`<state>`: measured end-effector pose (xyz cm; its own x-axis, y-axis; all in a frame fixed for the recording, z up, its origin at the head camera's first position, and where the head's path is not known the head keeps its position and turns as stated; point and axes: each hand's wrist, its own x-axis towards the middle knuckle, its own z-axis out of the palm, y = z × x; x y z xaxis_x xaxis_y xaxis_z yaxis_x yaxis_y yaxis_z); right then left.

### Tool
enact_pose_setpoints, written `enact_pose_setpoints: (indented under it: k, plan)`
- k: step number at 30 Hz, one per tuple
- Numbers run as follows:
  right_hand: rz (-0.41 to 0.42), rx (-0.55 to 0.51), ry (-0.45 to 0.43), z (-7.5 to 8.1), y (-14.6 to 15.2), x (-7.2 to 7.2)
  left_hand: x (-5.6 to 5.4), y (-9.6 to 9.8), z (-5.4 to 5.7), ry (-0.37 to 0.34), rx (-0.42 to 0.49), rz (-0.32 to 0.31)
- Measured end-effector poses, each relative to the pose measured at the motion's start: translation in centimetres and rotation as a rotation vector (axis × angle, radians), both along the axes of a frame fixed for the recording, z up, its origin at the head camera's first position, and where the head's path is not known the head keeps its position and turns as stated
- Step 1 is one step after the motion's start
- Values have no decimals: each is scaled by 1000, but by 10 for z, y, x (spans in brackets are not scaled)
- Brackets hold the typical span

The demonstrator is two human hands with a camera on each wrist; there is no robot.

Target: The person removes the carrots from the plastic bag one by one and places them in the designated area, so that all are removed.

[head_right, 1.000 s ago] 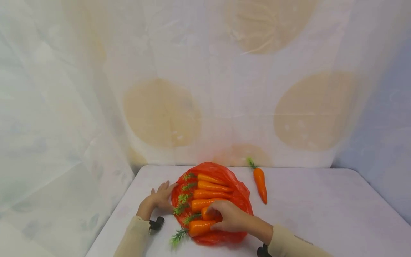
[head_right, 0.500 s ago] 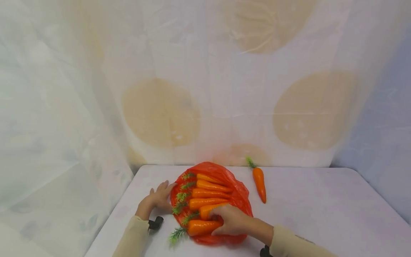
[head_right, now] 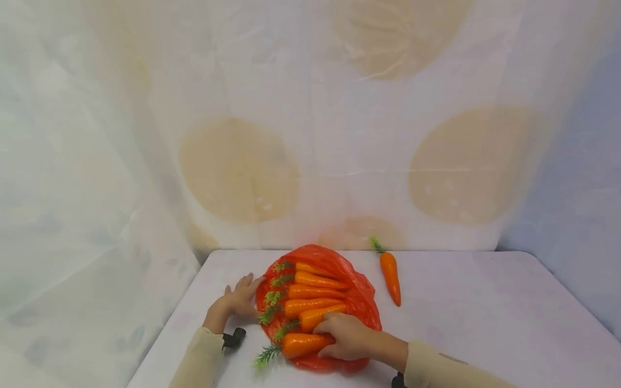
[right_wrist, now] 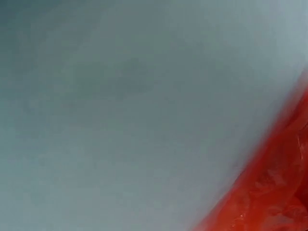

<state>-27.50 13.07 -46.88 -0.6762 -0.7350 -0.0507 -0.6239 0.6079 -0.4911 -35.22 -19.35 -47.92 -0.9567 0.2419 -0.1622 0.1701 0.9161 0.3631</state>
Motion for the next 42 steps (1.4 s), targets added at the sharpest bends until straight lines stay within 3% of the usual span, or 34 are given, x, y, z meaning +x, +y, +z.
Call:
enact_pose_setpoints:
  k: [7, 18, 30, 42]
  plan:
    - [31, -85, -56, 0, 2, -4, -5, 1, -5, -11, 3, 7]
    - [-5, -192, -145, 10, 2, -5, -12, 0, -10, -9, -6, 3]
    - [-40, -285, -158, 20, 8, -7, -15, 0, -8, -26, -1, -7]
    - [-205, -374, -248, 25, 18, -16, -13, 0, -5, -32, 11, -12]
